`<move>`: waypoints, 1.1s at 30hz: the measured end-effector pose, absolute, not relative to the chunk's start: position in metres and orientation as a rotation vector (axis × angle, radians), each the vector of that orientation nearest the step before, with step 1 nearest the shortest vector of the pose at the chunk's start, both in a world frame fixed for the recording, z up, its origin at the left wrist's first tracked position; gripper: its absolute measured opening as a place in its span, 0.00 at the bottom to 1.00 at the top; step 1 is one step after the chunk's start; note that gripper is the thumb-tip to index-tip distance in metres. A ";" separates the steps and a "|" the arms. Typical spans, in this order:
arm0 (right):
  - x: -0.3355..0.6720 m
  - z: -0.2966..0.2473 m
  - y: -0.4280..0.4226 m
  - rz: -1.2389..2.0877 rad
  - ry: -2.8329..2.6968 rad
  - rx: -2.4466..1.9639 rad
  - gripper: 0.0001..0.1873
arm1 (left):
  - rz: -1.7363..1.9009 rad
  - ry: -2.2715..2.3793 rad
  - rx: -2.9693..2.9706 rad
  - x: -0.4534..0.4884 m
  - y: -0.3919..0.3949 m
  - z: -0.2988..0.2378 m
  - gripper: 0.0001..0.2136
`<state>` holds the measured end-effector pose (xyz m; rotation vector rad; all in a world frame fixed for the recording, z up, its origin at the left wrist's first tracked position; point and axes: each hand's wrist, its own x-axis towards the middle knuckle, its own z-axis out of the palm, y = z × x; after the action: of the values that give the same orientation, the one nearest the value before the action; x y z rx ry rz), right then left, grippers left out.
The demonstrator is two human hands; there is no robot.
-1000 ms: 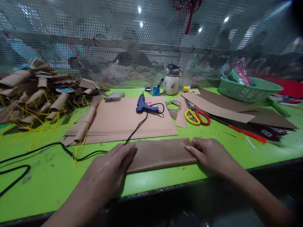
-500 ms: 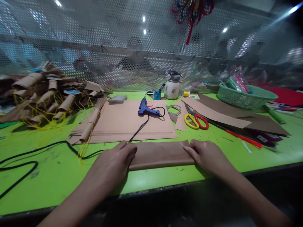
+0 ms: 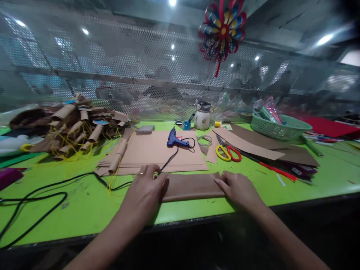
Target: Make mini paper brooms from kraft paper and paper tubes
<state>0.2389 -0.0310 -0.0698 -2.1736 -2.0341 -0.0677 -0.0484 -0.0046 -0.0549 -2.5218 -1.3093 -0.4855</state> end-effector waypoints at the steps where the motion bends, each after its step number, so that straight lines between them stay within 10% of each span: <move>1: 0.238 -0.070 -0.031 -0.078 -2.015 -2.182 0.16 | -0.501 -1.216 -2.531 -0.046 -0.004 -0.055 0.11; 26: 0.236 -0.065 -0.030 -0.023 -1.947 -2.243 0.16 | -0.126 -1.066 -2.795 -0.021 -0.053 -0.053 0.36; 33: 0.195 -0.057 -0.061 -0.456 -2.077 -1.777 0.15 | -0.138 -1.001 -2.822 -0.022 -0.050 -0.047 0.35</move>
<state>0.1952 -0.0607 -0.0571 -1.7765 -2.0774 -0.4560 -0.0217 -0.0500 -0.0471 -2.8215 -1.0007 -0.1379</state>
